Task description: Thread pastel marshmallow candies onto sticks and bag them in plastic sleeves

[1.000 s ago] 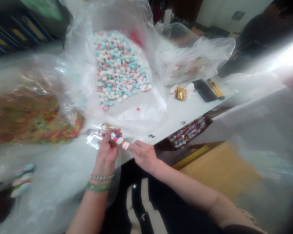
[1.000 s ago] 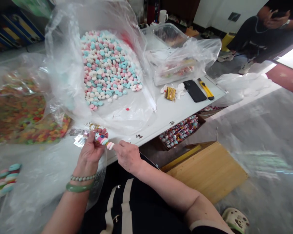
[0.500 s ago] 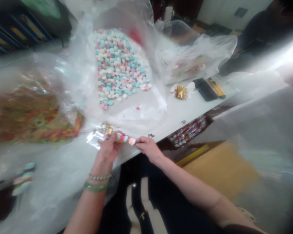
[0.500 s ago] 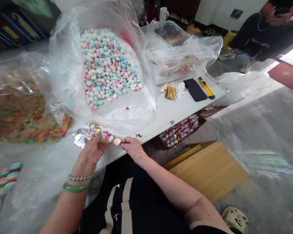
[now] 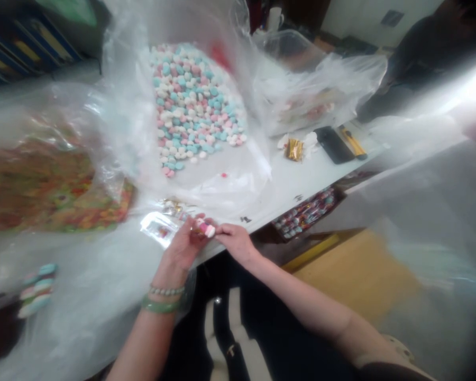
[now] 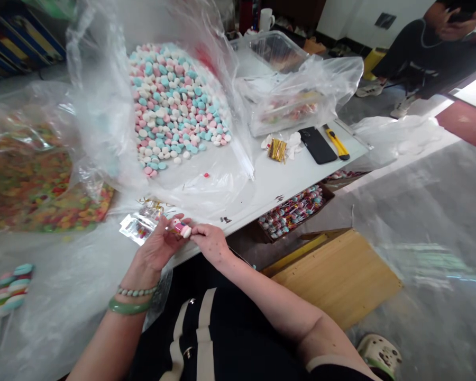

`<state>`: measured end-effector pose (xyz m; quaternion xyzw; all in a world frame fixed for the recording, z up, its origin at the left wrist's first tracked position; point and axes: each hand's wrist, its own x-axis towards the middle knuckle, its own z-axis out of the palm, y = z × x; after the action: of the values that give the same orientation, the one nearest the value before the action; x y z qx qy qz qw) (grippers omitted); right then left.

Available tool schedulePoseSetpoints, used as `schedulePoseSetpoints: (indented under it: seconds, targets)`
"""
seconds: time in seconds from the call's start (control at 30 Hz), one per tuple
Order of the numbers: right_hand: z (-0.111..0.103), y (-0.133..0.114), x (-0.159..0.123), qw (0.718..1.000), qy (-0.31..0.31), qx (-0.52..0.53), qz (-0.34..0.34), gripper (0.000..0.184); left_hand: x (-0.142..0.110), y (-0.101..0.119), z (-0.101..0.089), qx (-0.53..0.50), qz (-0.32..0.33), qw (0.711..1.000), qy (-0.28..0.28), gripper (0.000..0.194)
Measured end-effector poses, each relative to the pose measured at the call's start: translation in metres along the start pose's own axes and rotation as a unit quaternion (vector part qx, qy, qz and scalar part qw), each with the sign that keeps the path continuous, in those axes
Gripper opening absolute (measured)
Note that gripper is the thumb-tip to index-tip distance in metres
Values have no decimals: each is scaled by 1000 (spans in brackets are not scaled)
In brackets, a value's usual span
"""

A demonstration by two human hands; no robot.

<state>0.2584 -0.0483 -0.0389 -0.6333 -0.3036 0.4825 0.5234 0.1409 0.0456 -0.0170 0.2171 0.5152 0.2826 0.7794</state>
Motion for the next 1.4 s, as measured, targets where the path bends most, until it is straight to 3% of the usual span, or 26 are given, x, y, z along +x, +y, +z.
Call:
schedulePoseSetpoints:
  seconds: [0.13, 0.27, 0.37, 0.43, 0.5, 0.6, 0.7, 0.83, 0.93, 1.0, 1.1, 1.23, 1.4]
  targets:
    - [-1, 1, 0, 999, -2, -45, 28, 5, 6, -1, -3, -38, 83, 996, 15, 12]
    - [2, -2, 0, 999, 28, -44, 16, 5, 6, -10, -1, -35, 131, 991, 0, 19]
    - [4, -3, 0, 994, 9, 81, 72, 4, 3, -13, 5, -34, 141, 989, -1, 24]
    - [3, -2, 0, 970, -37, 188, 148, 11, 0, -12, 8, -37, 122, 992, 1, 22]
    - [2, -3, -1, 949, -64, 249, 181, 16, -2, -11, 10, -41, 80, 996, 5, 16]
    - [1, -5, -3, 955, -43, 252, 152, 14, -4, -11, 9, -37, 37, 998, -25, 12]
    - [0, -7, -4, 969, -45, 215, 118, 11, -3, -11, 6, -22, 46, 997, -54, 12]
    - [-2, 1, -3, 999, -17, 30, 41, 4, -1, -7, 7, -8, 55, 998, -17, 5]
    - [-4, 9, 0, 994, 28, -105, 6, 8, -1, -4, 8, 5, 69, 997, 19, 8]
    - [-6, 12, 3, 991, 26, -134, -3, 10, -1, -2, 7, 17, 75, 997, 24, 9]
    - [-10, 10, 5, 995, 5, -97, 13, 9, -2, -3, 4, 48, 69, 996, -1, 14]
    - [-10, 1, 4, 996, -31, 32, 72, 5, -2, -8, 0, 63, 68, 995, -48, 23]
    - [-11, -4, 1, 998, -28, 47, 44, 4, -2, -5, -4, 78, 8, 994, -77, 19]
